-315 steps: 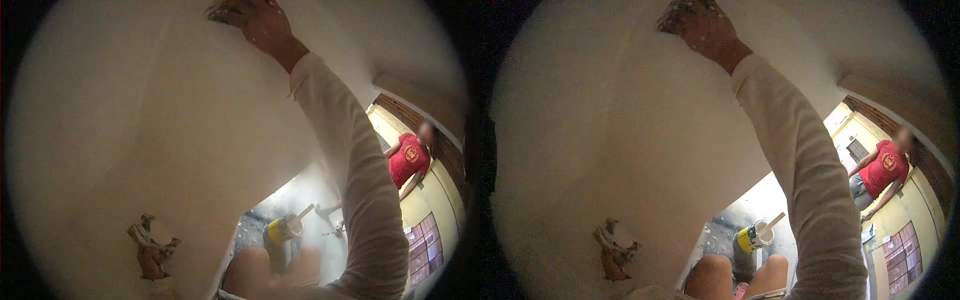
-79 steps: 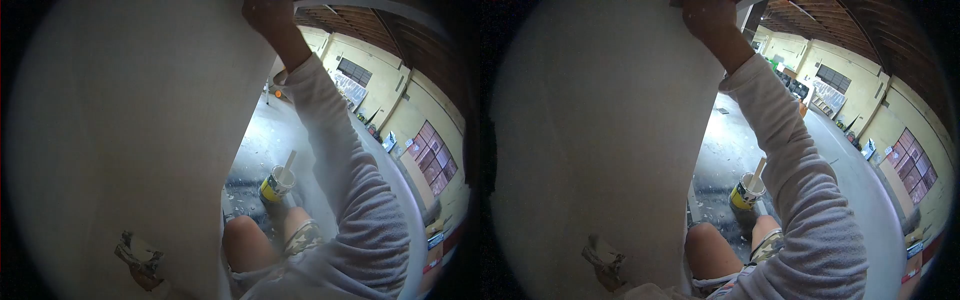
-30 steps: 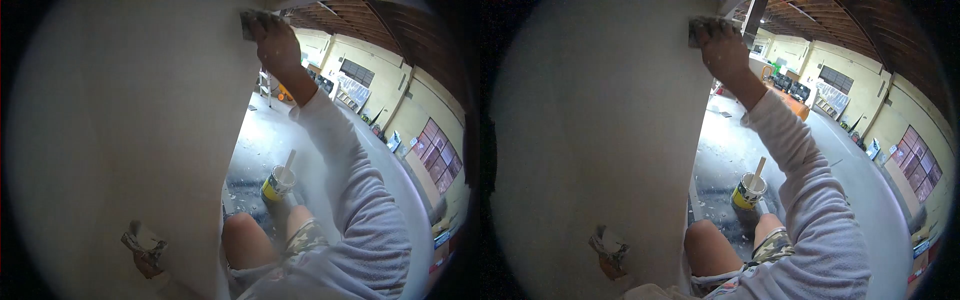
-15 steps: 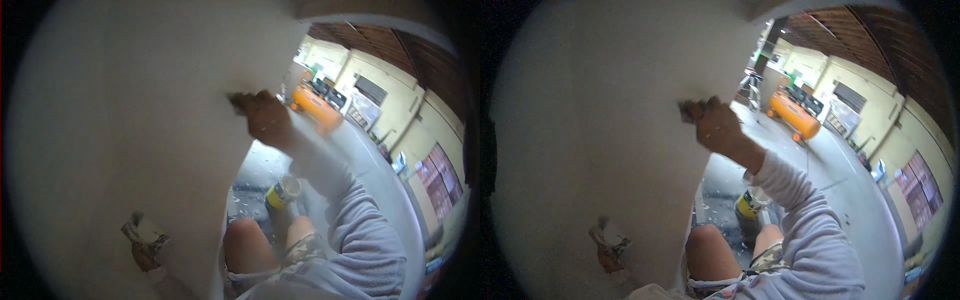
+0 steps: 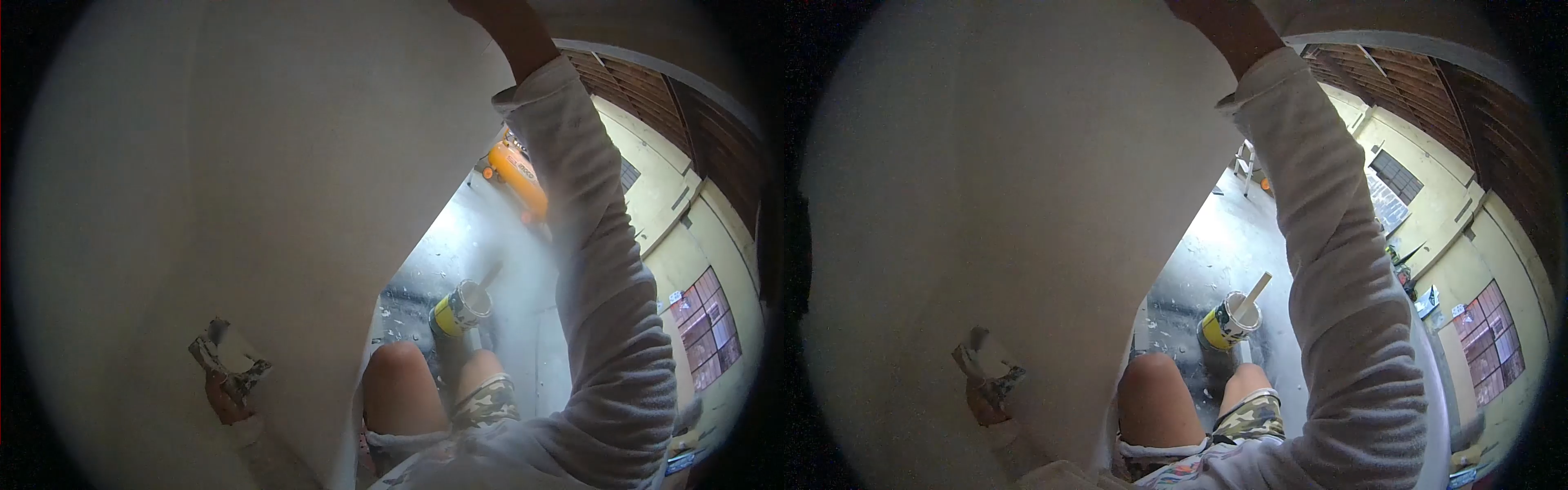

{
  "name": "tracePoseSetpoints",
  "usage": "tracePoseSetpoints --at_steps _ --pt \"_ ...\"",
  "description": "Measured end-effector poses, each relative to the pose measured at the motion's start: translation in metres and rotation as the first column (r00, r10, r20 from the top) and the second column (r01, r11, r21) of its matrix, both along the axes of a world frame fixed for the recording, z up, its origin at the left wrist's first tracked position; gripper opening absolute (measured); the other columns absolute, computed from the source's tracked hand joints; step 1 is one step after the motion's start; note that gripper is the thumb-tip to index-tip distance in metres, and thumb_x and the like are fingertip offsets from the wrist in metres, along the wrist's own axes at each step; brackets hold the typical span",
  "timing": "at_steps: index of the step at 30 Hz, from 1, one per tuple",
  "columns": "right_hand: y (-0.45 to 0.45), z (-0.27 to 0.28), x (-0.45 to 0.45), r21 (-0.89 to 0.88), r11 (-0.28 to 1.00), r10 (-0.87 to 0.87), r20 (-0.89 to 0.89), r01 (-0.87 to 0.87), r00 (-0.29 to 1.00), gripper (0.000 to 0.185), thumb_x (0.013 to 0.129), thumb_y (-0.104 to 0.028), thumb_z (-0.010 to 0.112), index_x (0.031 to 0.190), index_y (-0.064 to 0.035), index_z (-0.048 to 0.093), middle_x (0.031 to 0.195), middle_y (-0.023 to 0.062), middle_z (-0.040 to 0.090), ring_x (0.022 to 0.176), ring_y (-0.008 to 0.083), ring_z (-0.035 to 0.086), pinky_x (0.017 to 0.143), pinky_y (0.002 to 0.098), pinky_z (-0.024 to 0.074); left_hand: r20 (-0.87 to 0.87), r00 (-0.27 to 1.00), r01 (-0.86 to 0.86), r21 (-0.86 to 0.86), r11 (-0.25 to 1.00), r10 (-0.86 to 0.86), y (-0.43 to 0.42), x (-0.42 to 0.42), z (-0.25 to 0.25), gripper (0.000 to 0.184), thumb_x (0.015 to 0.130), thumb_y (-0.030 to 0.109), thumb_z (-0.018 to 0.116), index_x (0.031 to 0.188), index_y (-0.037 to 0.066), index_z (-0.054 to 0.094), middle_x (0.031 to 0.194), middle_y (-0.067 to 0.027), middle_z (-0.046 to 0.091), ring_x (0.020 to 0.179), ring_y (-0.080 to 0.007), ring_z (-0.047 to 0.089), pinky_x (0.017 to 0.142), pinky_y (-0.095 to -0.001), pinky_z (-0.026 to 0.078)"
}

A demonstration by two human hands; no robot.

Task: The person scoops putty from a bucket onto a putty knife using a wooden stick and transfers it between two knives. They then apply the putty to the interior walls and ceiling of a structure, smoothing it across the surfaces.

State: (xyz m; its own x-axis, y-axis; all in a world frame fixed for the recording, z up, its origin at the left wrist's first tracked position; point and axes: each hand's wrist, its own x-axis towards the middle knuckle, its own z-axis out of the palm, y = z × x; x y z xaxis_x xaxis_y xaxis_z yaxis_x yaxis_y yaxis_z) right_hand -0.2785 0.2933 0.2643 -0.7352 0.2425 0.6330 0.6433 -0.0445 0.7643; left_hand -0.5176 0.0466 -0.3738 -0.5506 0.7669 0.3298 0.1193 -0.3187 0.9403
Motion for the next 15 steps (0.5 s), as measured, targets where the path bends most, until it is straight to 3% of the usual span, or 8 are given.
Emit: tracePoseSetpoints --at_steps 2,5,6,7,10,11,12,15 --pt "-0.001 -0.005 0.008 -0.071 0.99 -0.135 -0.246 0.121 0.96 0.026 0.086 -0.014 0.046 0.106 -0.0044 0.06 0.098 0.0176 0.063 0.083 0.0257 0.062 0.077 0.0392 0.0487 -0.005 1.0 -0.008 -0.003 1.0 0.008 0.0 0.001 -0.003 0.037 0.086 0.02 0.051 0.117 0.0 0.048 0.114 -0.0153 0.053 0.102 -0.0274 0.053 0.084 -0.0363 0.045" --pt "-0.003 -0.048 0.033 -0.012 1.0 -0.023 -0.149 0.021 0.989 0.025 0.088 -0.016 0.046 0.105 -0.0041 0.06 0.101 0.0167 0.063 0.086 0.025 0.062 0.081 0.0388 0.0481 -0.013 1.0 -0.016 -0.008 1.0 0.016 0.003 0.001 -0.004 0.037 0.086 0.02 0.051 0.117 0.0 0.048 0.114 -0.0153 0.052 0.103 -0.0276 0.053 0.085 -0.0364 0.045" --pt "-0.027 -0.081 0.035 -0.022 0.999 0.023 -0.185 -0.028 0.982 0.023 0.077 -0.017 0.054 0.096 -0.0059 0.061 0.082 0.0152 0.063 0.074 0.027 0.062 0.06 0.042 0.051 -0.01 1.0 -0.015 -0.007 1.0 0.014 0.006 0.001 -0.004 0.037 0.086 0.02 0.051 0.117 0.0 0.048 0.114 -0.0153 0.052 0.103 -0.0277 0.053 0.085 -0.0365 0.045" --pt "-0.029 -0.1 0.036 -0.213 0.966 -0.182 -0.169 0.144 0.969 0.022 0.08 -0.016 0.051 0.095 -0.0041 0.06 0.084 0.0163 0.063 0.077 0.0285 0.062 0.064 0.0428 0.0509 -0.011 1.0 -0.015 -0.009 1.0 0.015 0.008 0.0 -0.003 0.036 0.086 0.02 0.051 0.117 0.0 0.048 0.114 -0.0154 0.052 0.103 -0.0278 0.053 0.085 -0.0366 0.045" --pt "-0.039 -0.183 0.053 -0.402 0.905 -0.174 -0.053 0.139 0.983 0.026 0.087 -0.016 0.046 0.105 0.0006 0.056 0.101 0.0186 0.058 0.094 0.0326 0.056 0.081 0.0449 0.0465 -0.01 1.0 -0.016 -0.008 1.0 0.016 0.009 -0.001 -0.002 0.036 0.086 0.02 0.051 0.117 0.0 0.048 0.114 -0.0154 0.052 0.103 -0.028 0.053 0.085 -0.0368 0.044" --pt "-0.061 -0.182 0.043 -0.549 0.786 -0.319 0.035 0.285 0.947 0.029 0.087 -0.016 0.046 0.112 -0.0025 0.052 0.102 0.017 0.058 0.098 0.0303 0.055 0.082 0.0447 0.0463 -0.008 1.0 -0.016 -0.005 1.0 0.016 0.009 -0.001 -0.001 0.036 0.086 0.02 0.051 0.117 0.0 0.048 0.115 -0.0154 0.052 0.103 -0.028 0.053 0.085 -0.0368 0.044" --pt "-0.068 -0.174 0.042 -0.548 0.787 -0.317 0.034 0.283 0.948 0.029 0.087 -0.016 0.046 0.112 -0.0025 0.052 0.102 0.017 0.058 0.098 0.0303 0.055 0.082 0.0447 0.0463 -0.006 1.0 -0.01 -0.001 1.0 0.01 0.008 0.0 -0.001 0.036 0.086 0.02 0.051 0.117 0.001 0.048 0.115 -0.0154 0.052 0.104 -0.0281 0.052 0.085 -0.0369 0.044" --pt "-0.066 -0.137 0.044 -0.438 0.896 -0.141 -0.115 0.077 0.983 0.028 0.085 -0.015 0.048 0.113 -0.0109 0.053 0.099 0.0132 0.06 0.094 0.026 0.057 0.081 0.0422 0.0472 -0.004 1.0 -0.014 0.009 1.0 0.014 0.007 -0.001 0.0 0.036 0.087 0.02 0.051 0.117 0.001 0.048 0.115 -0.0155 0.052 0.104 -0.0283 0.052 0.086 -0.0371 0.044"
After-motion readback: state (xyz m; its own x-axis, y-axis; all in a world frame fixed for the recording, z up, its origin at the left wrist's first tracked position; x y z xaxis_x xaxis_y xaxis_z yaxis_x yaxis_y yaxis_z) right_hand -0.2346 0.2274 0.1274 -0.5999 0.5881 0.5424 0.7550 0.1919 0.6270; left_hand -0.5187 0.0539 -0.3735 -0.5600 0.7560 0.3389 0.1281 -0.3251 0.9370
